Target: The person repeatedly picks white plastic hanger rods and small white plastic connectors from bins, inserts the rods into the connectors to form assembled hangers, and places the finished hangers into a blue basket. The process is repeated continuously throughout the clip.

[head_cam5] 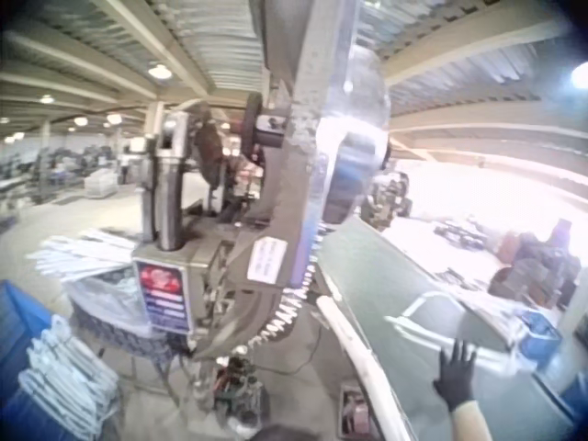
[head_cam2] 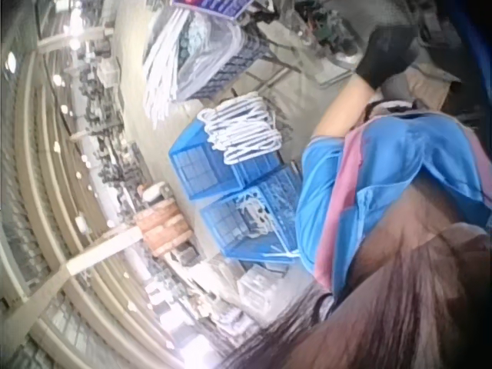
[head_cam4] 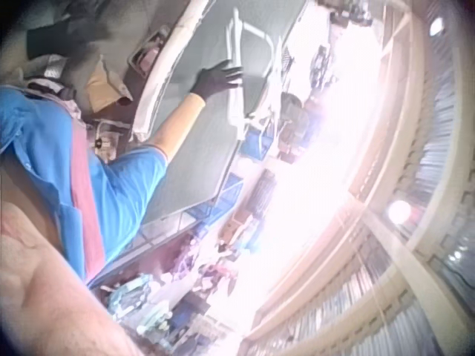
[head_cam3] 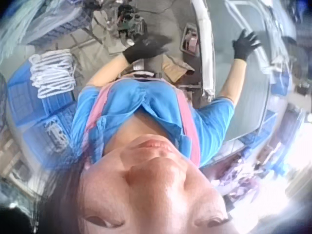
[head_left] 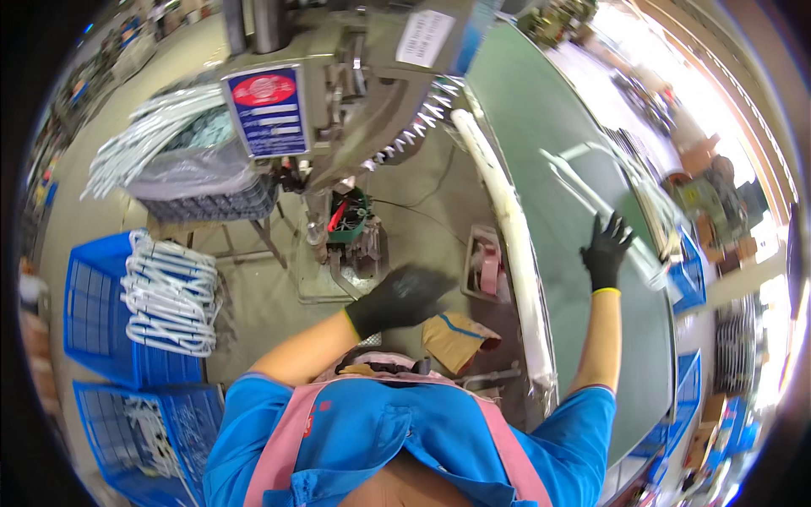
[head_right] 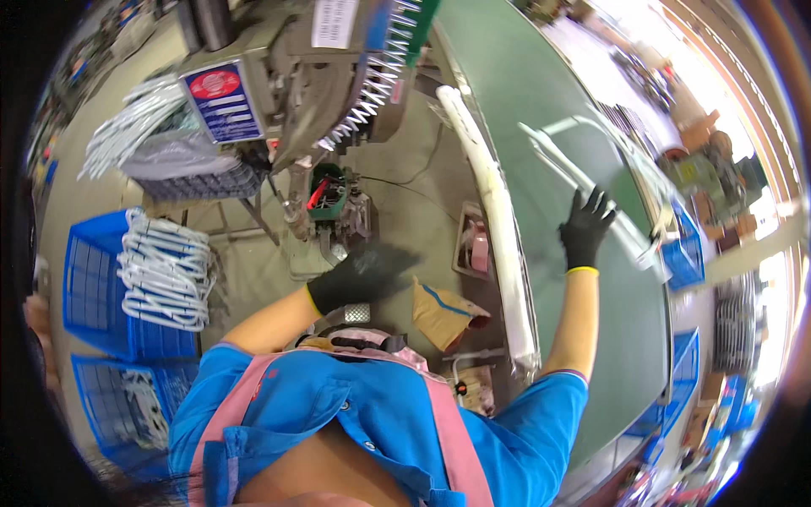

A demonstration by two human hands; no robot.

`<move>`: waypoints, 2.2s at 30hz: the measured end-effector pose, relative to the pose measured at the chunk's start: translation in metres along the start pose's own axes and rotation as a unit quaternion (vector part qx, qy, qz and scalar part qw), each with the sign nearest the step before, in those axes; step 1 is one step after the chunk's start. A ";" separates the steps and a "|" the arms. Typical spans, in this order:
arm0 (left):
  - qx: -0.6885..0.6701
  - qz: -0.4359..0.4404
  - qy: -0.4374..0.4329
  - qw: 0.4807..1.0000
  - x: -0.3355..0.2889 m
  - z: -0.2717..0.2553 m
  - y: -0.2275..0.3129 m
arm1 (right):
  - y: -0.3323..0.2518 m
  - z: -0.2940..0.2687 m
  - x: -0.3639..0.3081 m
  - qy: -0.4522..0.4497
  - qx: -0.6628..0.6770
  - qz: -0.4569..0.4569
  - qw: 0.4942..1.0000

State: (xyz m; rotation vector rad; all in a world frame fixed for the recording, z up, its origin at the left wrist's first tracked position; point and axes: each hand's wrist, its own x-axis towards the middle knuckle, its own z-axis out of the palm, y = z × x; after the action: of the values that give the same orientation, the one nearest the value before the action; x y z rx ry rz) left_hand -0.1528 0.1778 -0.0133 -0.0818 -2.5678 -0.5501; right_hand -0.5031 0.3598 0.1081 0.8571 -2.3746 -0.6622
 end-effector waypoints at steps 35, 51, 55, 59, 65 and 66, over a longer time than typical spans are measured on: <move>-0.002 -0.887 0.406 -0.221 -0.962 0.000 0.396 | -0.625 -0.383 -0.462 -0.175 0.248 -0.825 0.477; 0.004 -0.706 0.704 0.074 -0.764 -0.268 0.392 | -0.838 -0.444 -0.500 -0.122 0.353 -0.771 0.516; 0.013 -0.707 0.704 0.062 -0.702 -0.303 0.395 | -0.941 -0.449 -0.502 -0.150 0.360 -0.726 0.567; 0.046 -0.727 0.684 0.032 -0.659 -0.311 0.367 | -1.035 -0.433 -0.517 -0.198 0.354 -0.664 0.628; 0.035 -0.672 0.738 0.040 -0.634 -0.313 0.324 | -1.079 -0.422 -0.544 -0.372 0.568 -0.542 0.495; 0.041 -0.687 0.725 0.012 -0.631 -0.315 0.318 | -1.070 -0.427 -0.545 -0.398 0.538 -0.549 0.501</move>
State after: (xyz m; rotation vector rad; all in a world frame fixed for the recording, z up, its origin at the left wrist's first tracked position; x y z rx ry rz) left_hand 0.5939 0.3733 0.0407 1.9079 0.3415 -0.3798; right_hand 0.5783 -0.1063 -0.3797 3.4054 -2.4956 0.3922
